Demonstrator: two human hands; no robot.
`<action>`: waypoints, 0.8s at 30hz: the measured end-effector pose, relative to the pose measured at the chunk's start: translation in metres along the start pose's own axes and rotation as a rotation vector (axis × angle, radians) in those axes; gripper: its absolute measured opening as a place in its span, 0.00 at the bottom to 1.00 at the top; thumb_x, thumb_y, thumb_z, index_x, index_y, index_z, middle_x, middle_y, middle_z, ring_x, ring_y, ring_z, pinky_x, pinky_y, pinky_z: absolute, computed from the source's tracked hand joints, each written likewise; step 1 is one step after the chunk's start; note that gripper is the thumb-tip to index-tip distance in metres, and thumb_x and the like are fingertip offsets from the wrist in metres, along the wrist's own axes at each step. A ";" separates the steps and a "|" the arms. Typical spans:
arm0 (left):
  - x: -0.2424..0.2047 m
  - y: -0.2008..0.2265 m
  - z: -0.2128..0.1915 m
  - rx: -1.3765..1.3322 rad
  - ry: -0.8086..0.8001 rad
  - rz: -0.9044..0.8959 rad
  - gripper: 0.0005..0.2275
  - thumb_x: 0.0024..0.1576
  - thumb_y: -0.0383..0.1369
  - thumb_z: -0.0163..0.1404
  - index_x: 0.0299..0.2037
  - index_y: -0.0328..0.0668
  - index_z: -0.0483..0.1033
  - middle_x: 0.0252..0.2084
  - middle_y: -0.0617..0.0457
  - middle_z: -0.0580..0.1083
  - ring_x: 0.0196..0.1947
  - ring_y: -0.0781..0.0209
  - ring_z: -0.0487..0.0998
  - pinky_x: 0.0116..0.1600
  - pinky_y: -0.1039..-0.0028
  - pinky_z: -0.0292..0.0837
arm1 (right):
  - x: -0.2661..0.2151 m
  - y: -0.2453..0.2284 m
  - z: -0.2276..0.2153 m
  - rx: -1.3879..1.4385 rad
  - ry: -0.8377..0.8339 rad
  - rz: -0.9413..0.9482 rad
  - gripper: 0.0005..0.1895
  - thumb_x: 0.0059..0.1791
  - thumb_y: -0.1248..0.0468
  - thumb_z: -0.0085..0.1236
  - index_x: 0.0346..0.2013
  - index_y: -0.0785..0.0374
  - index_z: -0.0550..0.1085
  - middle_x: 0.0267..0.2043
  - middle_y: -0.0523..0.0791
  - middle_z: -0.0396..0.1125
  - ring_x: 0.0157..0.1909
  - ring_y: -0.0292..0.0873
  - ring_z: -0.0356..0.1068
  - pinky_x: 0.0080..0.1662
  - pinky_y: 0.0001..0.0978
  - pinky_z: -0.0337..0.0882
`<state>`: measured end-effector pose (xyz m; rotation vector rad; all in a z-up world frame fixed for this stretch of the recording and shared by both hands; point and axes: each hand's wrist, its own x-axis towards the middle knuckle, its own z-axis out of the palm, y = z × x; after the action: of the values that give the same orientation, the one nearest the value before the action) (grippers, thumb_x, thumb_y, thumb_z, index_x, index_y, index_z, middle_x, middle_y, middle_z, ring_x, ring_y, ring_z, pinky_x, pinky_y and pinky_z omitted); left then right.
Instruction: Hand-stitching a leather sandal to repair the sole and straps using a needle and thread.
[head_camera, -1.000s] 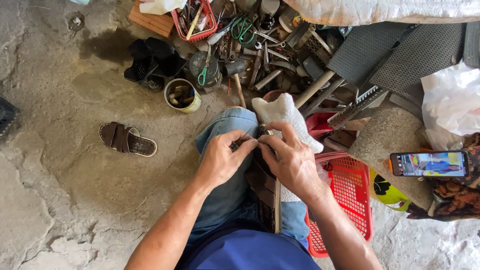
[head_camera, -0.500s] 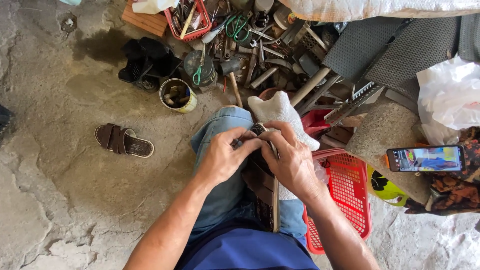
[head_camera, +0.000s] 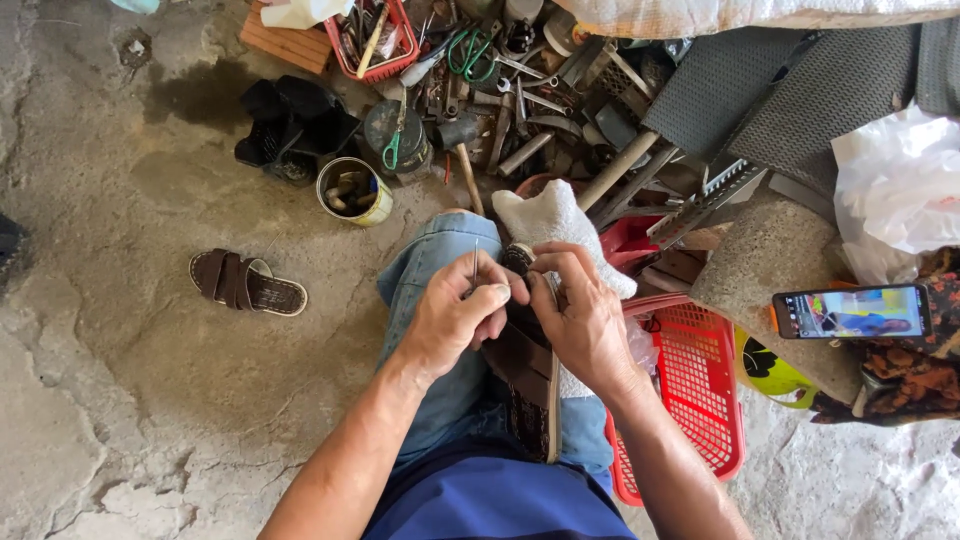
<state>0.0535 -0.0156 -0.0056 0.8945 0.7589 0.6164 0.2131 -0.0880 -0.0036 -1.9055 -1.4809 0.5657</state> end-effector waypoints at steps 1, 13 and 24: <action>0.002 -0.004 0.000 -0.054 -0.028 -0.006 0.02 0.56 0.28 0.50 0.33 0.39 0.72 0.21 0.44 0.75 0.11 0.70 0.65 0.14 0.82 0.59 | 0.000 0.000 -0.001 -0.009 0.002 0.019 0.04 0.52 0.64 0.59 0.40 0.56 0.73 0.49 0.43 0.72 0.24 0.47 0.73 0.31 0.40 0.73; 0.011 -0.012 0.004 0.872 0.221 0.408 0.10 0.57 0.25 0.58 0.48 0.46 0.81 0.31 0.48 0.77 0.25 0.50 0.80 0.28 0.67 0.77 | -0.063 0.041 0.010 -0.027 0.020 0.274 0.16 0.48 0.48 0.65 0.27 0.54 0.73 0.16 0.46 0.64 0.24 0.53 0.71 0.32 0.41 0.70; 0.016 -0.019 0.011 0.812 0.270 0.535 0.07 0.58 0.27 0.59 0.43 0.49 0.84 0.29 0.55 0.77 0.27 0.59 0.82 0.32 0.74 0.77 | -0.063 0.046 0.012 0.021 0.070 0.269 0.23 0.49 0.50 0.64 0.17 0.57 0.66 0.10 0.48 0.54 0.21 0.56 0.67 0.27 0.42 0.66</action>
<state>0.0746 -0.0184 -0.0226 1.8223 1.0460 0.9299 0.2191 -0.1522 -0.0482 -2.1012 -1.1786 0.6252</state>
